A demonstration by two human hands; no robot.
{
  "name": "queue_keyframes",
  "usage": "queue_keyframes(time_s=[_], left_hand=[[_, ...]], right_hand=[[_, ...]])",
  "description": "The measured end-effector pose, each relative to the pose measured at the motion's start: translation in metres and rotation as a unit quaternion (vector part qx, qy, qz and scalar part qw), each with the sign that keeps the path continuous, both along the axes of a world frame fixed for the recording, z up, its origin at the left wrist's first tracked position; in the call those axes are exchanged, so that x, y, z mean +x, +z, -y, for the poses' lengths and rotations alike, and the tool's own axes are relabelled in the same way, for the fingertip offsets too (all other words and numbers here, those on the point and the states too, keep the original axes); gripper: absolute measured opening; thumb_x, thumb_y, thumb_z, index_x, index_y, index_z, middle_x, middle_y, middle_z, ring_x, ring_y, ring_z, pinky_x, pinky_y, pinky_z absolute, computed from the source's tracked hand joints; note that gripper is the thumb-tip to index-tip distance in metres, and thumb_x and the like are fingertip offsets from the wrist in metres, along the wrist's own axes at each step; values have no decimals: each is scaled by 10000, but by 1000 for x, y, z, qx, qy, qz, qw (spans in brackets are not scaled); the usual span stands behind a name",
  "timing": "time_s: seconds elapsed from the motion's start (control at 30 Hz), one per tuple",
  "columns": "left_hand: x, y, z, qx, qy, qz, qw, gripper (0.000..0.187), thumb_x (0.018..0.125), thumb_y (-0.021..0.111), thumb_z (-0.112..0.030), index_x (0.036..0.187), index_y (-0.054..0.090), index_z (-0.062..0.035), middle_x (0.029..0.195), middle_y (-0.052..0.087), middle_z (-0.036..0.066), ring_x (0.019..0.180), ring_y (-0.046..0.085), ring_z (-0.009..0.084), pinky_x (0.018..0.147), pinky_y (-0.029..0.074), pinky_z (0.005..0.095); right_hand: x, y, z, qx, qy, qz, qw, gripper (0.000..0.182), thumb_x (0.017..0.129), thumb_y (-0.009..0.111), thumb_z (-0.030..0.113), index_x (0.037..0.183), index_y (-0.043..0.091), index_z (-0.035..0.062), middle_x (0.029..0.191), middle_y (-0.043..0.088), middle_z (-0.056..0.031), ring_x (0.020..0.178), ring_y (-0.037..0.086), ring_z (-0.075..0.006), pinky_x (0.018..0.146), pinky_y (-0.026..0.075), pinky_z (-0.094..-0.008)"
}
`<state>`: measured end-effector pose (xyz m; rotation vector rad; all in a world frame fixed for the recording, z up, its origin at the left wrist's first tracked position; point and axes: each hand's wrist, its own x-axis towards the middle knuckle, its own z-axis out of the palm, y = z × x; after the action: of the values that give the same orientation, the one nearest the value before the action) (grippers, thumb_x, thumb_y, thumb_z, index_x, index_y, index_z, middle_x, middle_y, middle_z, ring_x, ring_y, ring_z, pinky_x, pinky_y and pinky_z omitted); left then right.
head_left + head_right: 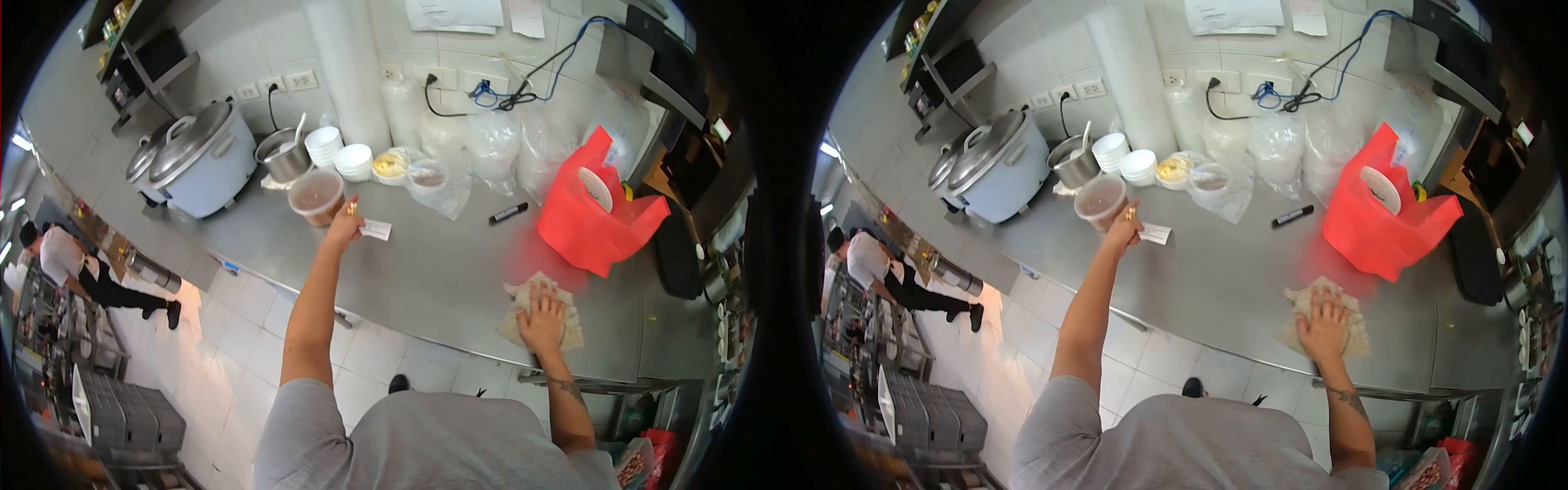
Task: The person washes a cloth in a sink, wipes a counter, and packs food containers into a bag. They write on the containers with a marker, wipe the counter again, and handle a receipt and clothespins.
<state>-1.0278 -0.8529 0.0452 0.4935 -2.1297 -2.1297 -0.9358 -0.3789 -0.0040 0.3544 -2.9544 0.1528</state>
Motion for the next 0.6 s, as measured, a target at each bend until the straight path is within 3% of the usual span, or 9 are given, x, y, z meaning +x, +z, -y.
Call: queue_keyframes(time_s=[0.03, 0.1, 0.2, 0.27, 0.33, 0.4, 0.47, 0.6], left_hand=[[-12, -5, 20, -72, -36, 46, 996, 784, 703, 470, 51, 1436, 296, -167, 734, 571, 113, 538, 544, 189, 485, 433, 294], [-28, -18, 56, -217, -58, 23, 974, 792, 692, 477, 48, 1432, 310, -179, 974, 592, 165, 790, 588, 240, 665, 465, 305], [-28, -19, 78, -251, -57, -4, 966, 783, 676, 482, 38, 1412, 359, -199, 1340, 462, 193, 1166, 496, 273, 914, 404, 279], [-26, -33, 111, -301, -33, -39, 952, 771, 677, 477, 39, 1406, 372, -189, 1324, 477, 182, 1109, 530, 263, 870, 433, 277], [-17, -32, 136, -222, 0, -38, 974, 745, 672, 485, 43, 1371, 429, -207, 1122, 534, 117, 732, 483, 170, 602, 401, 255], [3, -19, 155, -151, -1, -5, 989, 703, 673, 486, 39, 1337, 474, -193, 1007, 559, 79, 605, 478, 129, 501, 400, 244], [31, 12, 166, -90, -37, 54, 994, 644, 682, 482, 27, 1302, 509, -145, 977, 552, 71, 730, 515, 138, 566, 430, 246], [107, 43, 167, -74, -34, 6, 997, 546, 684, 482, 29, 1212, 568, -79, 804, 450, 6, 590, 411, 79, 490, 347, 212]], right_hand=[[-9, 1, 31, -8, 20, 8, 1000, 652, 878, 445, 427, 1424, 283, 110, 1470, 253, -149, 1369, 164, -357, 1072, 132, -562], [-27, 1, 90, -17, 55, 21, 998, 651, 881, 439, 435, 1421, 288, 103, 1469, 248, -156, 1370, 159, -355, 1076, 120, -563], [-57, 0, 168, -22, 105, 21, 994, 659, 884, 428, 460, 1418, 290, 98, 1466, 244, -167, 1371, 150, -356, 1079, 115, -562], [-71, -1, 214, -32, 137, 23, 990, 672, 883, 425, 477, 1417, 288, 93, 1463, 244, -174, 1371, 146, -359, 1079, 115, -563], [-86, 2, 256, -47, 165, 26, 985, 691, 879, 426, 495, 1417, 286, 83, 1459, 246, -182, 1371, 143, -362, 1079, 116, -564], [-102, 1, 299, -55, 176, 23, 983, 704, 877, 427, 504, 1415, 286, 72, 1457, 247, -186, 1366, 151, -366, 1080, 118, -561], [-123, 0, 343, -66, 178, 14, 982, 718, 874, 431, 513, 1412, 286, 61, 1455, 250, -188, 1362, 161, -370, 1081, 120, -556], [-159, -3, 432, -96, 156, -5, 983, 700, 877, 436, 490, 1402, 297, 49, 1445, 270, -182, 1357, 174, -368, 1075, 132, -558]])
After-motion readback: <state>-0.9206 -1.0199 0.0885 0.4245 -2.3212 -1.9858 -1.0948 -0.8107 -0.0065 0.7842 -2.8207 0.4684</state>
